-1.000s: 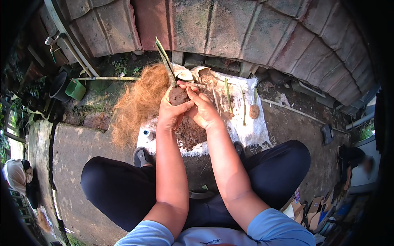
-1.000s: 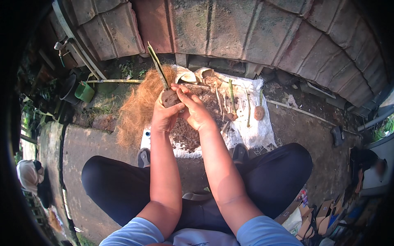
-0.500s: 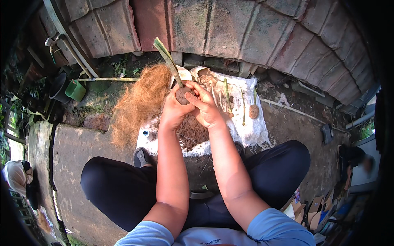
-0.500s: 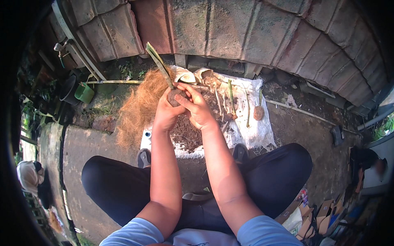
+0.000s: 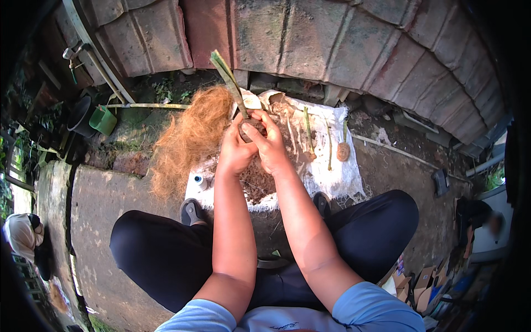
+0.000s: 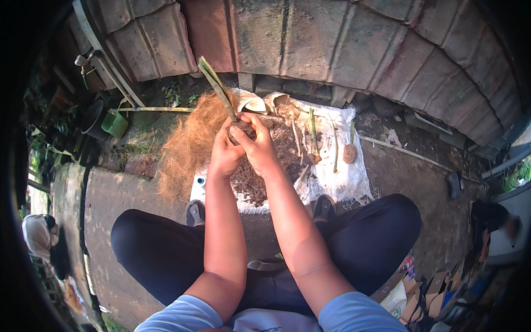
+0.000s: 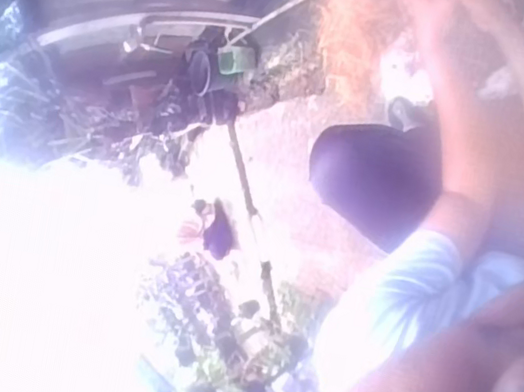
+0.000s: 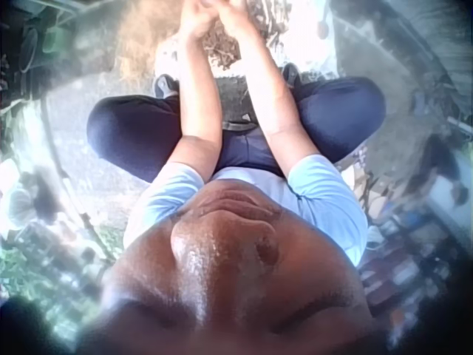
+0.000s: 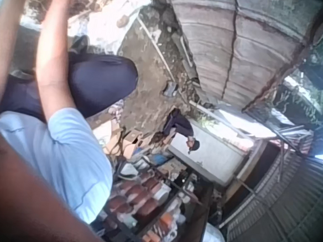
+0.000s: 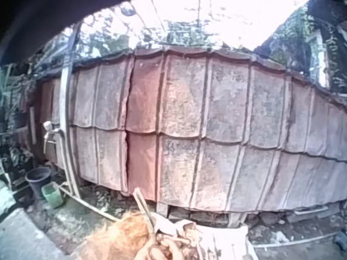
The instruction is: The person sits on the ground and wraps a fibrous material around the base of several plant cuttings. They repeatedly pick up a cutting, coil the fiber around its base, and place it back on a white sack.
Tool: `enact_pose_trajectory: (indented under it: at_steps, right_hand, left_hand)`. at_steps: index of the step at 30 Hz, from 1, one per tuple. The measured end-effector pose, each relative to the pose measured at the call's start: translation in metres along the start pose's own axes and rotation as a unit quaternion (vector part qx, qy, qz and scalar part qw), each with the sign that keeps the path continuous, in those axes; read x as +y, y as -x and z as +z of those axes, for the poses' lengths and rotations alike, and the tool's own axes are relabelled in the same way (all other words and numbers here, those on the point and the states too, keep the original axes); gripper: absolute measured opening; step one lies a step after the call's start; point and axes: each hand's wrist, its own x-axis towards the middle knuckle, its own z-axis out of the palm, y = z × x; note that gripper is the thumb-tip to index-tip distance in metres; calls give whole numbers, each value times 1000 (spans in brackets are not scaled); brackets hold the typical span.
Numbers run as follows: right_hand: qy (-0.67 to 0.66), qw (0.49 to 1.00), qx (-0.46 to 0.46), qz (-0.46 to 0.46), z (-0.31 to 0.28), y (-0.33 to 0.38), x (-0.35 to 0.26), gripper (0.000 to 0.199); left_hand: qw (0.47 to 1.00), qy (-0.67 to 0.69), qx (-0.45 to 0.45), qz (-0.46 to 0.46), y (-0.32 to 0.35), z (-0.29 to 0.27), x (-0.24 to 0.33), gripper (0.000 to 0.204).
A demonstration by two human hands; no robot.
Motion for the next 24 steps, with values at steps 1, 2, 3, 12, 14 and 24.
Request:
enact_pose_trajectory:
  at_steps: [1, 2, 3, 12, 14, 24]
  right_hand:
    - [13, 1000, -9, 10, 2, 0, -6, 50]
    - [-21, 999, -33, 35, -1, -1, -8, 51]
    - [-56, 995, -57, 60, -4, -3, -11, 53]
    - [-122, 963, -130, 202, -22, -1, -60, 65]
    - [-103, 957, -143, 231, -30, -2, -58, 64]
    - [-93, 945, -180, 256, -35, 3, -57, 46]
  left_hand:
    - [1000, 21, 7, 9, 1, -1, 2, 57]
    - [1000, 23, 0, -3, 2, -2, 4, 54]
    - [1000, 26, -7, -16, 2, -5, 7, 51]
    - [991, 118, -38, -51, 7, -9, 18, 52]
    - [989, 108, -51, -83, 9, -10, 18, 54]
    - [980, -30, -162, -108, 9, -5, 26, 51]
